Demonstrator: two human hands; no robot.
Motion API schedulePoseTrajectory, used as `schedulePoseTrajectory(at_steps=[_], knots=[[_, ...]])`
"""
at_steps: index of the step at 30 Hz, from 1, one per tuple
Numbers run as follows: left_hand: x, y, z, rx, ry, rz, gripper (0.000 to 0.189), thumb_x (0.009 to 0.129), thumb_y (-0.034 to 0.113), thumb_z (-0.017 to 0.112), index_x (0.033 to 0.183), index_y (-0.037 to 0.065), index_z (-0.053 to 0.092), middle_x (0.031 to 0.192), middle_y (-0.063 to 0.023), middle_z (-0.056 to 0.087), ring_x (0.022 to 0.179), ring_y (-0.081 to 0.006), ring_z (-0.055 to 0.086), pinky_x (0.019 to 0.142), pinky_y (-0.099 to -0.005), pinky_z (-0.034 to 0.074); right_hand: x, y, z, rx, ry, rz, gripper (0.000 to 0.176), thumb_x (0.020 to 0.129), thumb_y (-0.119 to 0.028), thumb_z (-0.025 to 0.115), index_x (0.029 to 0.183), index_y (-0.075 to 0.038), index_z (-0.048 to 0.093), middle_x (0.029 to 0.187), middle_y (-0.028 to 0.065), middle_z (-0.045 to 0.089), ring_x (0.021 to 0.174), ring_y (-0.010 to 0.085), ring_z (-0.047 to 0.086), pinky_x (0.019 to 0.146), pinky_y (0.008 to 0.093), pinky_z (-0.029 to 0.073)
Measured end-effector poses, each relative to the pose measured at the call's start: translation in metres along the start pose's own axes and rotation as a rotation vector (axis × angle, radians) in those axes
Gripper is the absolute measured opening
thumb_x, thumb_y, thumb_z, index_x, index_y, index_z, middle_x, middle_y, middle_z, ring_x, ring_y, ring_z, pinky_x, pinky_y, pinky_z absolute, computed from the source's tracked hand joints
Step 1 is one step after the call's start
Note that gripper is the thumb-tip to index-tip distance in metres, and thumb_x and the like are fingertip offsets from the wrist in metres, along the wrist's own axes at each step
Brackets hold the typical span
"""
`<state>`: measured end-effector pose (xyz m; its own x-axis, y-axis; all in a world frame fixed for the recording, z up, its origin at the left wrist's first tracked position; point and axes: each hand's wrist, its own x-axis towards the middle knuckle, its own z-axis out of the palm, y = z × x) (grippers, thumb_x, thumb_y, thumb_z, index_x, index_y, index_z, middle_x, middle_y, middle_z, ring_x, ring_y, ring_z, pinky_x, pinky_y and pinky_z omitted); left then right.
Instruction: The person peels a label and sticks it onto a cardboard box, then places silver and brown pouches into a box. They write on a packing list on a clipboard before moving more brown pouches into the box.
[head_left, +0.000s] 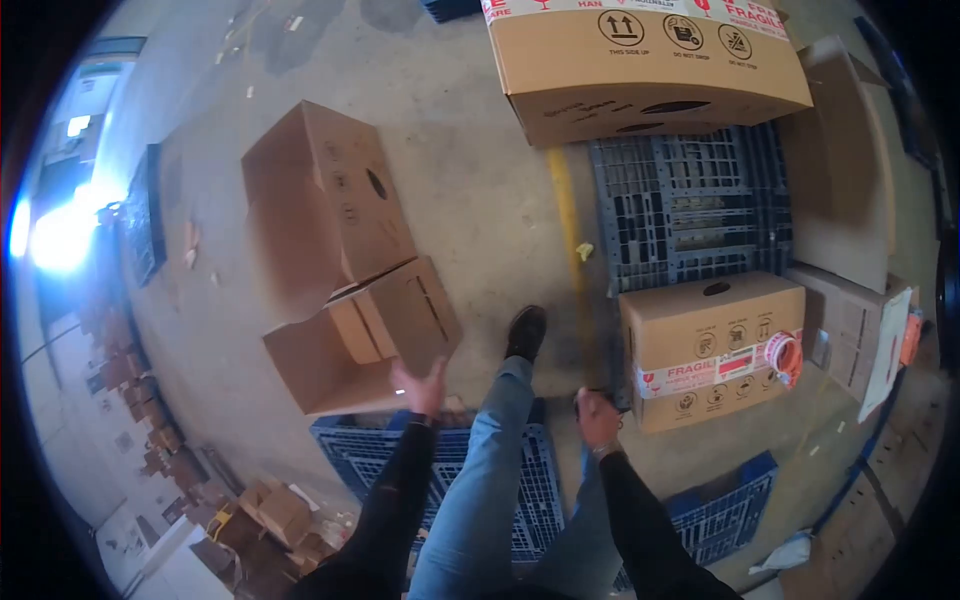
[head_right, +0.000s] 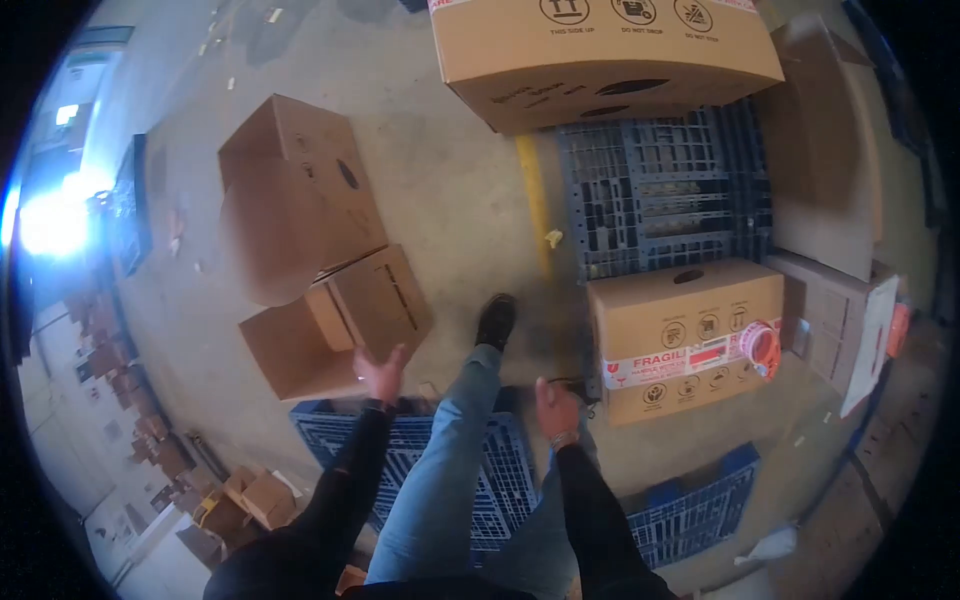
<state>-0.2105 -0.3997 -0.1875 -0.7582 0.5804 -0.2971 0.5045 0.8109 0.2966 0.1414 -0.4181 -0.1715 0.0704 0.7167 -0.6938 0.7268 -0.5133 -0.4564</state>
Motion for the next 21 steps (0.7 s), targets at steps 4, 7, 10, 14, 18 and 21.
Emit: schedulePoseTrajectory(at_steps=[4, 7, 10, 14, 18, 21], knots=[[0.097, -0.138, 0.042, -0.222, -0.488, -0.035, 0.073, 0.079, 0.036, 0.082, 0.133, -0.003, 0.054, 0.120, -0.0221, 0.067, 0.110, -0.0383, 0.065, 0.095, -0.0445, 0.051, -0.048, 0.062, 0.068, -0.061, -0.125, 0.017, 0.041, 0.103, -0.038, 0.040, 0.104, -0.004, 0.063, 0.096, 0.0224, 0.068, 0.090, 0.0456, 0.063, 0.076, 0.0559, 0.048], [0.119, -0.171, 0.050, 0.360, -0.659, 0.319, 0.039, 0.089, 0.029, 0.068, 0.116, 0.000, 0.066, 0.106, -0.0221, 0.071, 0.103, -0.0393, 0.067, 0.089, -0.0459, 0.053, -0.077, 0.089, 0.099, -0.044, 0.051, -0.065, 0.038, 0.100, -0.031, 0.046, 0.130, -0.008, 0.053, 0.108, 0.0204, 0.068, 0.090, 0.0448, 0.065, 0.082, 0.0523, 0.052], [0.117, -0.180, 0.004, 0.257, -0.529, 0.379, 0.037, 0.090, 0.028, 0.064, 0.114, -0.001, 0.067, 0.100, -0.0216, 0.072, 0.097, -0.0433, 0.067, 0.086, -0.0489, 0.052, -0.085, 0.044, 0.049, 0.329, -0.271, 0.352, 0.041, 0.098, -0.027, 0.049, 0.135, -0.010, 0.053, 0.107, 0.0192, 0.070, 0.088, 0.0430, 0.066, 0.084, 0.0495, 0.054], [0.076, -0.094, -0.119, -0.001, -0.657, 0.058, 0.037, 0.093, 0.029, 0.067, 0.115, -0.001, 0.066, 0.095, -0.0157, 0.071, 0.086, -0.0326, 0.066, 0.075, -0.0412, 0.053, -0.098, 0.046, 0.033, 0.164, -0.159, 0.190, 0.034, 0.098, -0.034, 0.052, 0.117, -0.009, 0.065, 0.097, 0.0189, 0.071, 0.087, 0.0413, 0.068, 0.082, 0.0470, 0.055], [0.001, 0.037, -0.210, -0.273, -0.750, -0.096, 0.036, 0.096, 0.030, 0.068, 0.114, -0.001, 0.065, 0.092, -0.0079, 0.069, 0.078, -0.0152, 0.066, 0.063, -0.0296, 0.053, -0.123, 0.019, -0.015, -0.022, -0.156, 0.305, 0.038, 0.099, -0.042, 0.052, 0.097, -0.007, 0.066, 0.093, 0.0194, 0.071, 0.083, 0.0420, 0.067, 0.077, 0.0480, 0.053], [-0.055, 0.123, -0.221, -0.462, -0.704, -0.046, 0.033, 0.098, 0.028, 0.066, 0.116, 0.001, 0.063, 0.100, -0.0070, 0.068, 0.086, -0.0141, 0.067, 0.066, -0.0303, 0.056, -0.116, 0.048, -0.018, 0.078, -0.034, 0.307, 0.043, 0.097, -0.047, 0.054, 0.092, -0.005, 0.063, 0.091, 0.0203, 0.070, 0.084, 0.0419, 0.066, 0.075, 0.0497, 0.052]])
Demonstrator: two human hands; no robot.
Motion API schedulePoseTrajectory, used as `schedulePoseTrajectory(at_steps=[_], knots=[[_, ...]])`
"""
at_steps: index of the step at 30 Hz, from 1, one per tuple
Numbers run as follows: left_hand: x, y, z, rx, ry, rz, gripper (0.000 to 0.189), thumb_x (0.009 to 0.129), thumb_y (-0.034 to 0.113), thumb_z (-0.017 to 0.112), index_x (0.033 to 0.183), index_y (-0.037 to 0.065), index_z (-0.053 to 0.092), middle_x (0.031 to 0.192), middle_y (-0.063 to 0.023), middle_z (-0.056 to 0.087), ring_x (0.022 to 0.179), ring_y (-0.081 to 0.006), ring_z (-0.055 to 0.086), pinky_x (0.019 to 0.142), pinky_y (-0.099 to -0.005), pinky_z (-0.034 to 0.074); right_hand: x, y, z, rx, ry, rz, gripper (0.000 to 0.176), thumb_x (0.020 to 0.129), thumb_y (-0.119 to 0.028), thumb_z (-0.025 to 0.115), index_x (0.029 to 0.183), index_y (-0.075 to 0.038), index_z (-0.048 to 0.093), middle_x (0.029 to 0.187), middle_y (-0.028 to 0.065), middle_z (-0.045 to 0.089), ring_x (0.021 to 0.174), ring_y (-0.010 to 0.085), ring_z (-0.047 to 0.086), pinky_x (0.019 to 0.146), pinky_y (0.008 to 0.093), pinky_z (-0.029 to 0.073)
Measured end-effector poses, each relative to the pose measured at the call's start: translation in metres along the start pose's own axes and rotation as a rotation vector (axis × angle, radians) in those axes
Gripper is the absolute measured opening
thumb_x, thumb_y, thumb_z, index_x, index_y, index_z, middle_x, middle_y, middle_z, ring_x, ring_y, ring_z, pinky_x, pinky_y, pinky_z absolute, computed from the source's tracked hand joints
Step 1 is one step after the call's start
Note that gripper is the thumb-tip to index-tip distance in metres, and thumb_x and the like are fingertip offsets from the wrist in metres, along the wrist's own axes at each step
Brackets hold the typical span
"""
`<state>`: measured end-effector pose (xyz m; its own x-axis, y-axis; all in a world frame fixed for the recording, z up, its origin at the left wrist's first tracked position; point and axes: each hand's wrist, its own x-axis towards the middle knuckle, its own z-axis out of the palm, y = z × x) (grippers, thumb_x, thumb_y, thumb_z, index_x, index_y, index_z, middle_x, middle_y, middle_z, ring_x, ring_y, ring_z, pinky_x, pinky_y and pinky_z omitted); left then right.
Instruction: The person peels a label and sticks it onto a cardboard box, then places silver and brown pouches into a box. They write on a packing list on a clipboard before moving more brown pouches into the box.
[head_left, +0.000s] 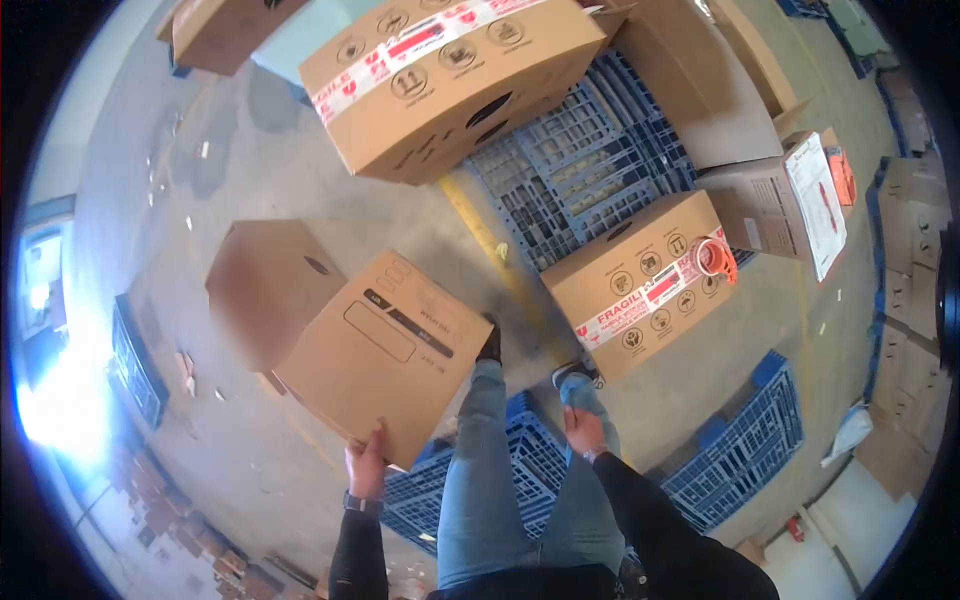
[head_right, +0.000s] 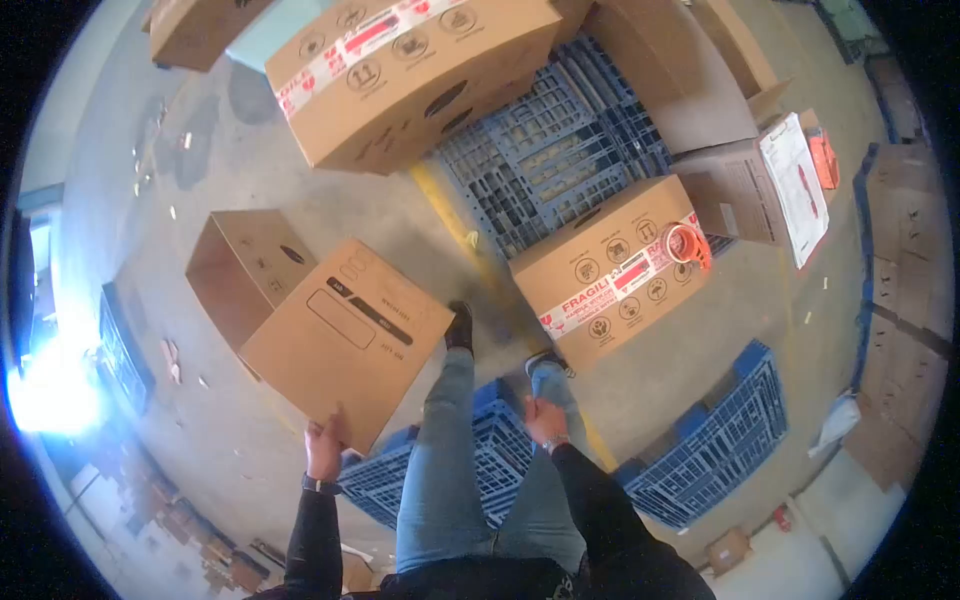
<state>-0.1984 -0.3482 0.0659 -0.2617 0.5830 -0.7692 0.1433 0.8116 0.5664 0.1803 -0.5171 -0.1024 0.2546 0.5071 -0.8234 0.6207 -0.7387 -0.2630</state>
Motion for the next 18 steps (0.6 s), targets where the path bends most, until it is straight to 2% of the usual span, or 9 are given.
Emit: schedulePoseTrajectory(at_steps=[5, 7, 8, 10, 12, 14, 16, 17, 18], knots=[[-0.021, 0.083, 0.129, -0.111, -0.055, 0.155, 0.034, 0.098, 0.027, 0.065, 0.120, 0.000, 0.059, 0.106, -0.0080, 0.067, 0.087, -0.0179, 0.069, 0.067, -0.0324, 0.059, -0.022, 0.050, -0.023, 0.328, 0.261, 0.069, 0.032, 0.090, -0.034, 0.063, 0.090, -0.002, 0.060, 0.093, 0.0210, 0.068, 0.084, 0.0405, 0.066, 0.073, 0.0516, 0.051], [-0.015, 0.092, 0.181, -0.109, -0.081, 0.245, 0.033, 0.098, 0.025, 0.064, 0.119, 0.000, 0.060, 0.104, -0.0079, 0.068, 0.084, -0.0165, 0.068, 0.064, -0.0307, 0.057, -0.025, 0.094, -0.015, 0.201, 0.342, -0.143, 0.027, 0.091, -0.028, 0.061, 0.093, -0.001, 0.062, 0.099, 0.0219, 0.067, 0.090, 0.0416, 0.065, 0.077, 0.0506, 0.051], [-0.017, 0.106, 0.211, -0.009, -0.072, 0.263, 0.029, 0.098, 0.024, 0.064, 0.113, -0.001, 0.062, 0.098, -0.0074, 0.068, 0.080, -0.0158, 0.068, 0.062, -0.0308, 0.056, -0.023, 0.114, -0.015, 0.131, 0.385, -0.243, 0.025, 0.091, -0.025, 0.061, 0.094, -0.001, 0.063, 0.102, 0.0223, 0.067, 0.093, 0.0421, 0.065, 0.080, 0.0501, 0.052], [-0.026, 0.135, 0.275, 0.195, -0.040, 0.295, 0.025, 0.099, 0.022, 0.062, 0.102, -0.003, 0.066, 0.086, -0.0063, 0.069, 0.073, -0.0144, 0.066, 0.058, -0.0310, 0.054, -0.040, 0.137, -0.044, 0.321, 0.239, -0.208, 0.023, 0.089, -0.024, 0.062, 0.100, -0.004, 0.066, 0.102, 0.0209, 0.067, 0.097, 0.0407, 0.065, 0.083, 0.0476, 0.051], [-0.012, 0.142, 0.348, 0.026, -0.110, 0.525, 0.025, 0.097, 0.020, 0.063, 0.093, -0.005, 0.067, 0.072, -0.0068, 0.067, 0.063, -0.0137, 0.064, 0.054, -0.0327, 0.052, -0.048, 0.159, -0.070, 0.530, 0.125, -0.160, 0.025, 0.088, -0.023, 0.062, 0.107, -0.007, 0.067, 0.104, 0.0198, 0.067, 0.100, 0.0395, 0.064, 0.085, 0.0460, 0.051], [0.025, 0.146, 0.416, 0.124, -0.066, 0.650, 0.027, 0.094, 0.020, 0.065, 0.091, -0.007, 0.067, 0.063, -0.0085, 0.063, 0.056, -0.0142, 0.062, 0.051, -0.0343, 0.050, -0.056, 0.192, -0.074, 0.760, 0.039, -0.081, 0.027, 0.089, -0.023, 0.061, 0.112, -0.009, 0.068, 0.108, 0.0192, 0.068, 0.101, 0.0386, 0.064, 0.086, 0.0456, 0.051], [0.035, 0.172, 0.483, 0.266, -0.044, 0.745, 0.029, 0.092, 0.022, 0.067, 0.097, -0.006, 0.068, 0.062, -0.0107, 0.062, 0.055, -0.0162, 0.062, 0.049, -0.0357, 0.048, -0.067, 0.220, -0.080, 0.597, 0.240, -0.135, 0.025, 0.091, -0.023, 0.059, 0.107, -0.007, 0.070, 0.104, 0.0197, 0.070, 0.095, 0.0395, 0.066, 0.084, 0.0463, 0.052], [0.030, 0.196, 0.515, 0.298, -0.072, 0.669, 0.031, 0.092, 0.023, 0.067, 0.103, -0.006, 0.067, 0.066, -0.0124, 0.064, 0.058, -0.0180, 0.064, 0.048, -0.0359, 0.048, -0.071, 0.230, -0.088, 0.507, 0.341, -0.158, 0.024, 0.093, -0.023, 0.058, 0.104, -0.006, 0.071, 0.102, 0.0200, 0.071, 0.093, 0.0399, 0.066, 0.083, 0.0466, 0.052], [0.021, 0.214, 0.539, 0.334, -0.096, 0.589, 0.035, 0.092, 0.024, 0.067, 0.109, -0.006, 0.066, 0.069, -0.0141, 0.067, 0.061, -0.0197, 0.066, 0.048, -0.0361, 0.048, -0.079, 0.239, -0.099, 0.500, 0.296, -0.045, 0.027, 0.095, -0.026, 0.054, 0.101, -0.005, 0.071, 0.098, 0.0204, 0.071, 0.090, 0.0410, 0.066, 0.083, 0.0476, 0.052]])
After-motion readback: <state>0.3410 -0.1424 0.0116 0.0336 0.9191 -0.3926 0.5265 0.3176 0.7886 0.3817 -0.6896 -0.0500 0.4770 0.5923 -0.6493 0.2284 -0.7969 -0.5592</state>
